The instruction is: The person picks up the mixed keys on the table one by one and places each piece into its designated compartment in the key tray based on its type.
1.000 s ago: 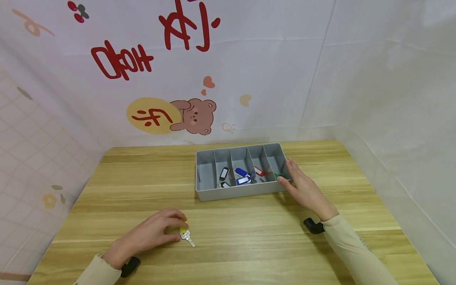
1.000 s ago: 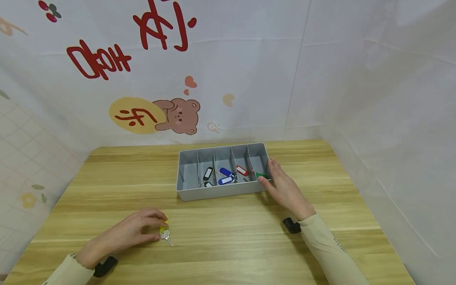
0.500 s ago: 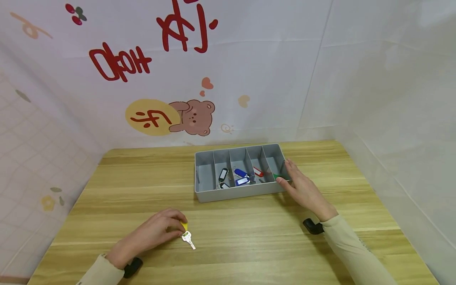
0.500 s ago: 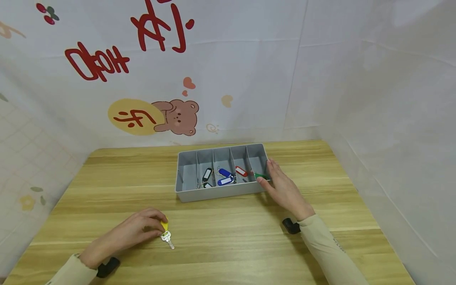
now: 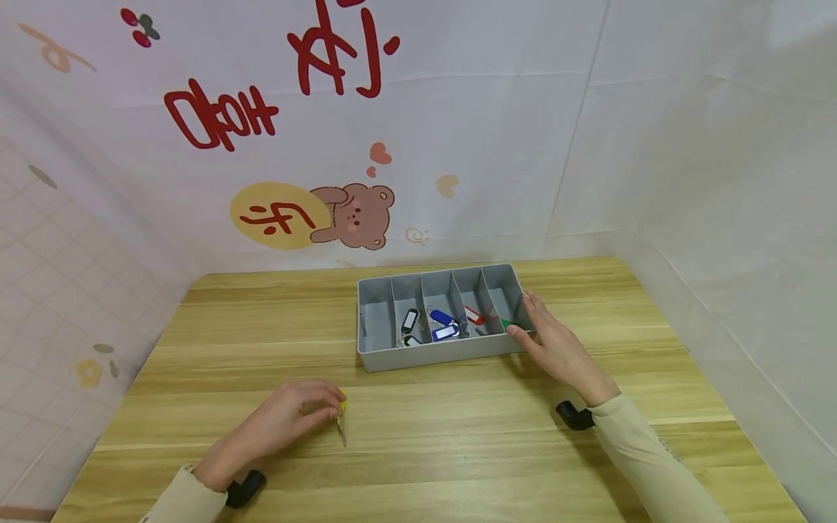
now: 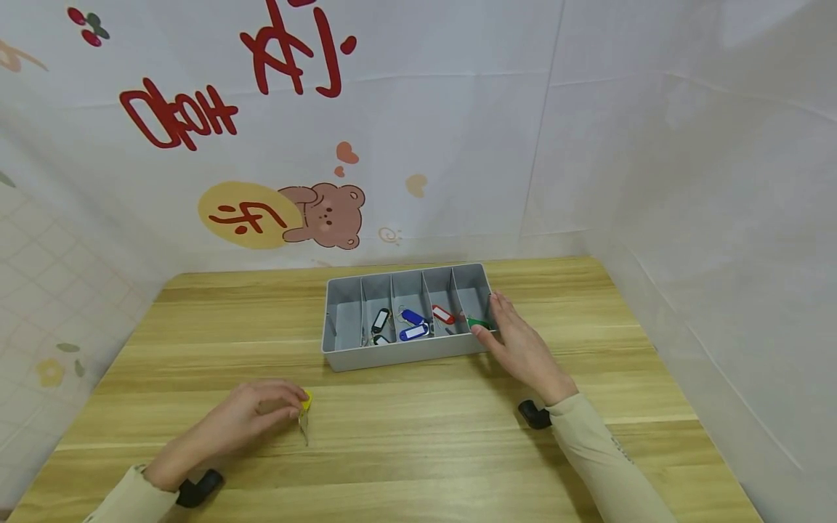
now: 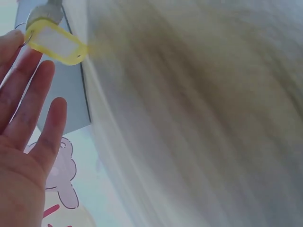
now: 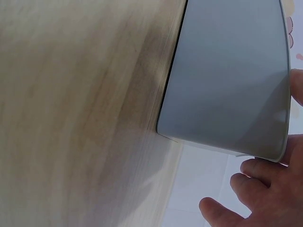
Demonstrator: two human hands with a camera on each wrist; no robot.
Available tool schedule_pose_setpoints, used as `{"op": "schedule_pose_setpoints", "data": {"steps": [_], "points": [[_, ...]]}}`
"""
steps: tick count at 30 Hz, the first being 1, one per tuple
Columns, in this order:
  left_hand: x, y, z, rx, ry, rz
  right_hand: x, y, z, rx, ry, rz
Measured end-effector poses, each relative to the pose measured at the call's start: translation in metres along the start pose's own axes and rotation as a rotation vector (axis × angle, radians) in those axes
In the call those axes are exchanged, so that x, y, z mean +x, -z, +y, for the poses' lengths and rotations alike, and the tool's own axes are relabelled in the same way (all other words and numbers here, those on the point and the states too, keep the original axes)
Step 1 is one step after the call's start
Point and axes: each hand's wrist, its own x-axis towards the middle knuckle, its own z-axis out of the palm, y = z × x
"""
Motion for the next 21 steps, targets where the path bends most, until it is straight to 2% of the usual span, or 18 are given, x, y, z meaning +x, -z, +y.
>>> {"op": "schedule_pose_setpoints", "data": {"steps": [6,8,15,21], "points": [[0.005,0.004,0.004,-0.035,0.039,0.041,0.0,-0.001,0.0,0.0,-0.003,-0.001],[0.007,0.004,0.005,-0.047,0.037,0.068,0.0,-0.001,0.0,0.002,-0.003,-0.001],[0.015,0.005,0.011,-0.048,-0.027,0.203,0.0,-0.001,0.0,0.0,-0.002,0.001],[0.024,0.009,0.018,-0.077,-0.009,0.258,0.0,-0.001,0.0,-0.004,-0.01,-0.001]]}}
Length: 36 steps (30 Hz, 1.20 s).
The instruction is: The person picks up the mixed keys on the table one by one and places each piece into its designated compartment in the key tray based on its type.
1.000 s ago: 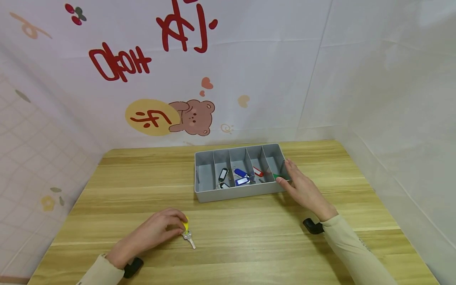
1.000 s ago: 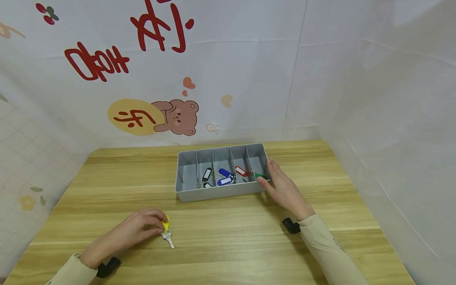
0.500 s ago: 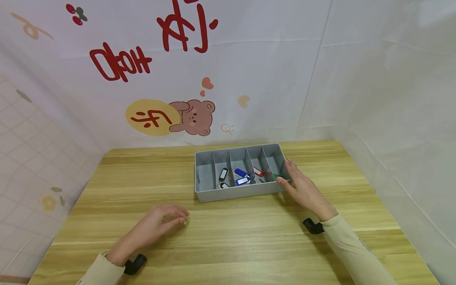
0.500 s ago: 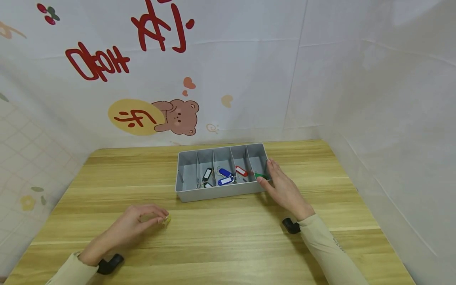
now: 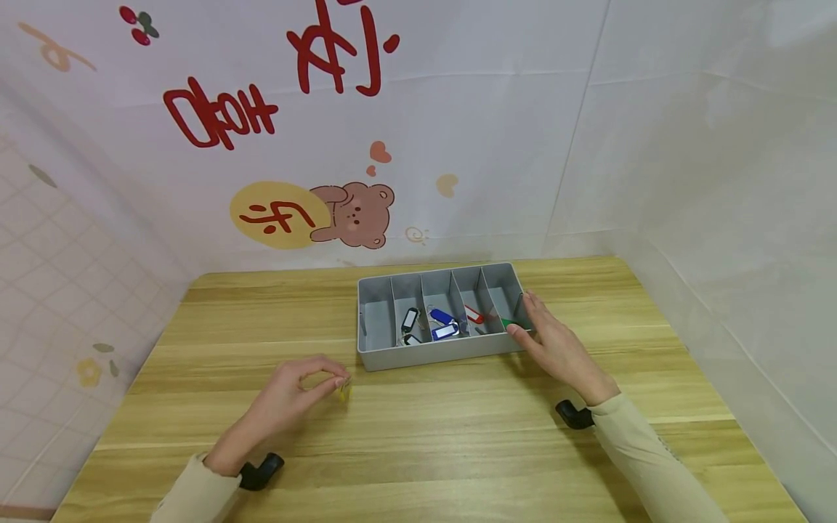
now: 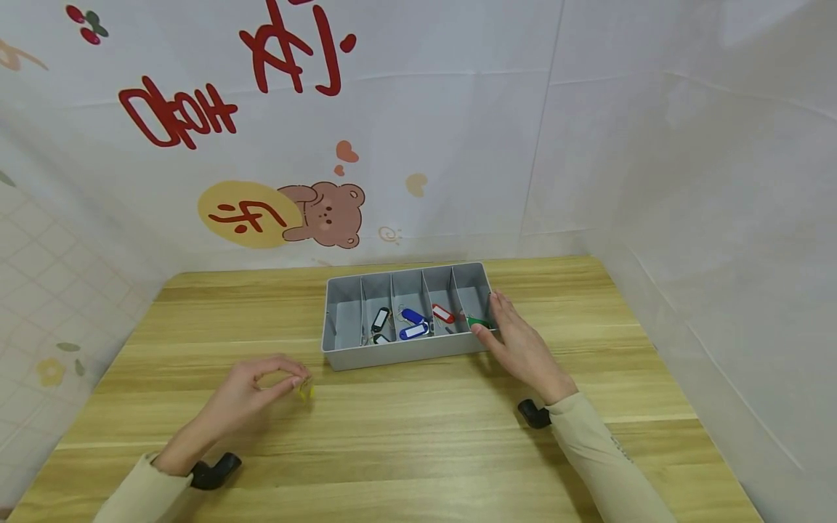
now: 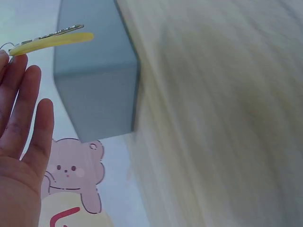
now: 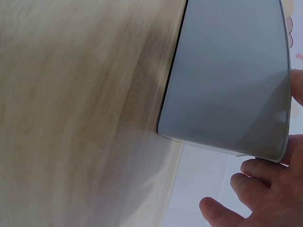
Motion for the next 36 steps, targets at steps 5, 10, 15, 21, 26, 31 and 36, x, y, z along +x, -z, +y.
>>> {"op": "schedule_pose_setpoints", "data": {"steps": [5,10,15,21,26,31,36], "points": [[0.011,0.0,0.009,-0.035,0.03,0.033,0.0,-0.001,0.001,0.001,-0.002,0.001],[0.022,-0.002,0.018,-0.063,0.068,0.062,0.0,-0.001,0.001,0.003,-0.003,-0.001],[0.033,-0.003,0.024,-0.091,0.086,0.097,0.001,-0.001,0.002,0.005,-0.004,-0.003],[0.046,-0.007,0.028,-0.122,0.087,0.158,0.001,-0.001,0.002,0.011,-0.002,-0.001],[0.057,-0.011,0.03,-0.147,0.072,0.214,0.001,-0.001,0.001,0.014,0.001,0.003],[0.068,-0.015,0.03,-0.134,0.056,0.253,0.0,-0.001,0.001,0.019,0.0,0.004],[0.076,-0.018,0.026,-0.13,0.06,0.281,0.0,-0.001,0.001,0.027,-0.005,-0.004]]}}
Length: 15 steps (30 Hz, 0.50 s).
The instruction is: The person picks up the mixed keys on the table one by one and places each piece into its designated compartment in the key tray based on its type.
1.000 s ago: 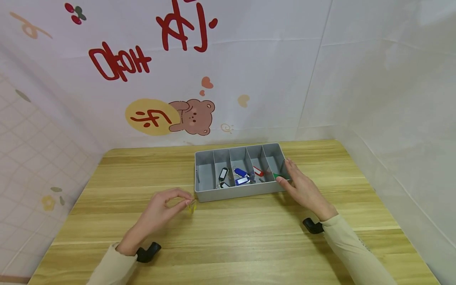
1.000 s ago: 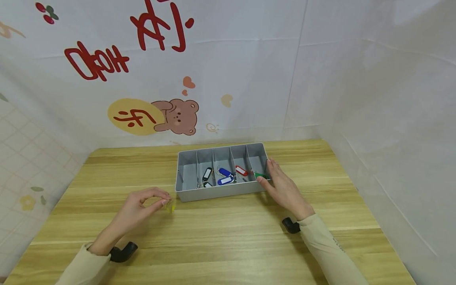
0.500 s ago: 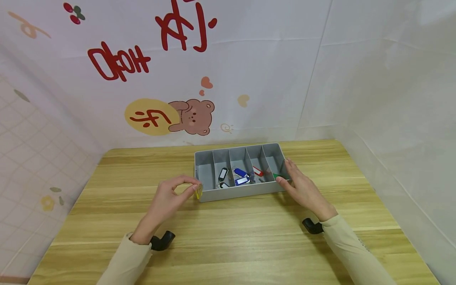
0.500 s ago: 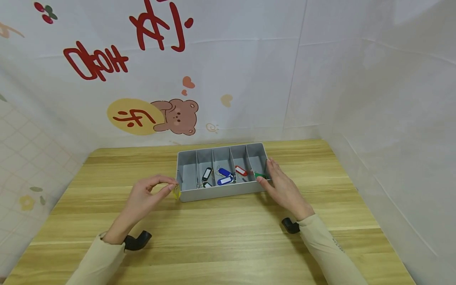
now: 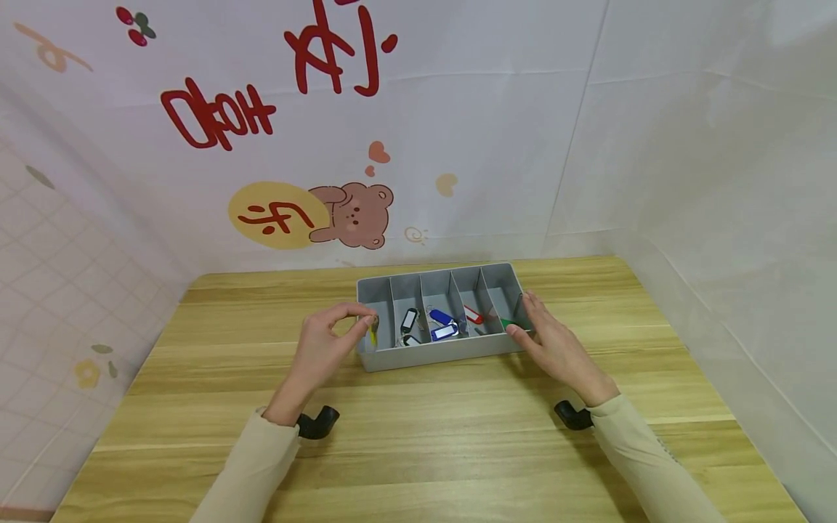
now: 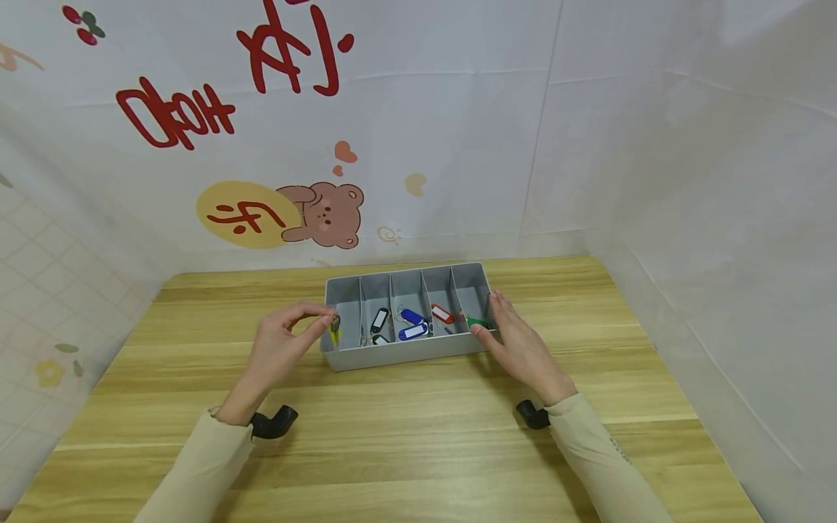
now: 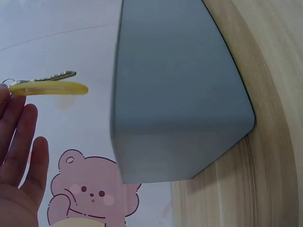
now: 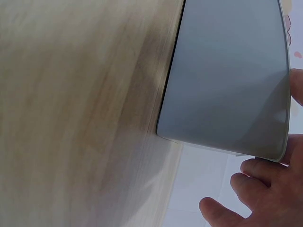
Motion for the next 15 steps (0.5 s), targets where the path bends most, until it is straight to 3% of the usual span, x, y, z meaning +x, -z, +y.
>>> {"op": "schedule_pose_setpoints", "data": {"steps": [6,15], "points": [[0.01,-0.008,-0.01,0.028,0.015,0.024,0.0,-0.001,0.0,-0.003,-0.002,0.003],[0.02,-0.017,-0.031,0.148,-0.055,0.016,0.0,-0.001,0.0,-0.009,0.005,0.013]]}}
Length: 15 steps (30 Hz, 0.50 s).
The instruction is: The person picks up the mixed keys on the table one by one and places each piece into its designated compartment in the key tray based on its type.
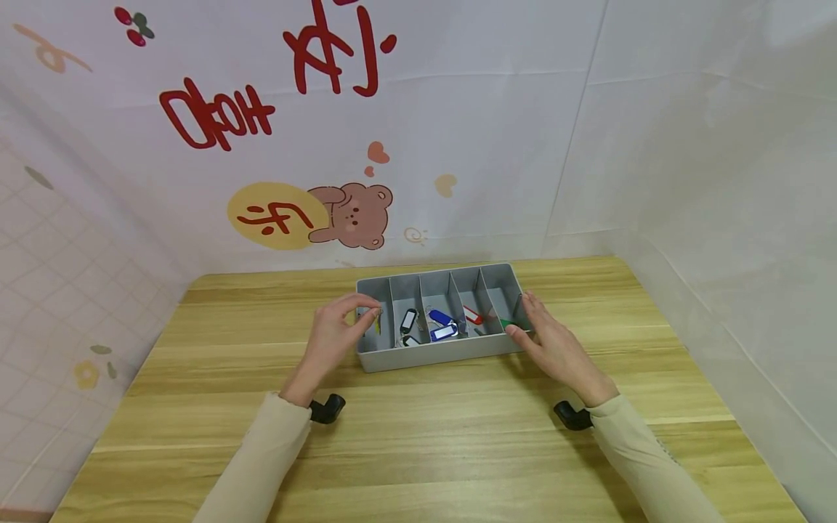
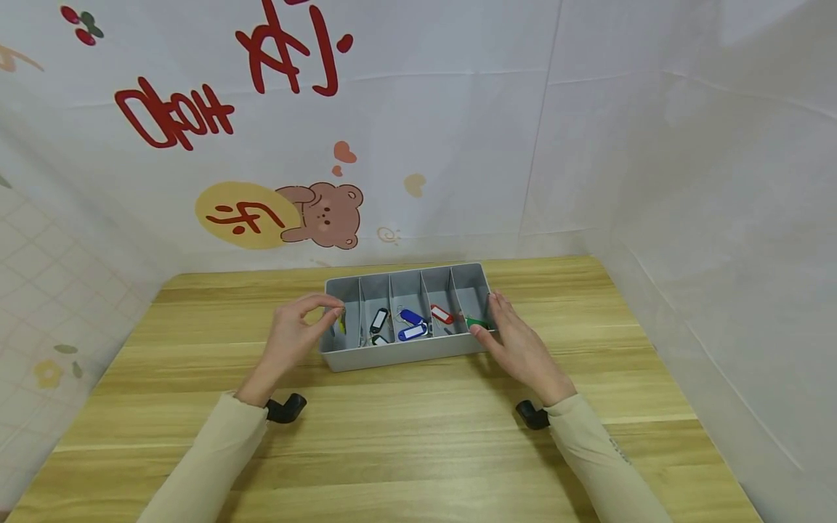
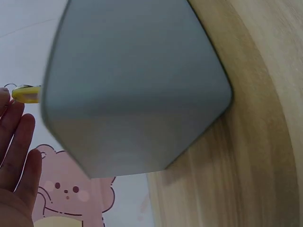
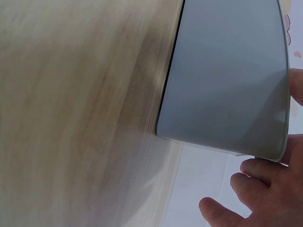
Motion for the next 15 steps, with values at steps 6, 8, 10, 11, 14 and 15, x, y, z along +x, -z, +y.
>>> {"op": "schedule_pose_setpoints", "data": {"steps": [6,8,10,11,14,15], "points": [[0.003,-0.004,-0.005,0.042,-0.006,-0.017,0.001,0.001,-0.001,0.003,0.001,0.003],[0.005,-0.006,-0.007,0.062,-0.004,-0.027,0.0,0.002,-0.001,0.006,0.0,0.003],[0.006,-0.007,-0.01,0.086,-0.002,-0.04,0.0,0.002,-0.002,0.013,-0.001,0.002],[0.007,-0.008,-0.011,0.094,0.001,-0.048,0.0,0.002,-0.002,0.014,-0.001,0.001],[0.008,-0.009,-0.014,0.122,0.003,-0.074,-0.001,0.002,-0.003,0.017,0.0,-0.003],[0.009,-0.009,-0.015,0.131,0.003,-0.082,-0.001,0.002,-0.003,0.017,0.002,-0.002]]}}
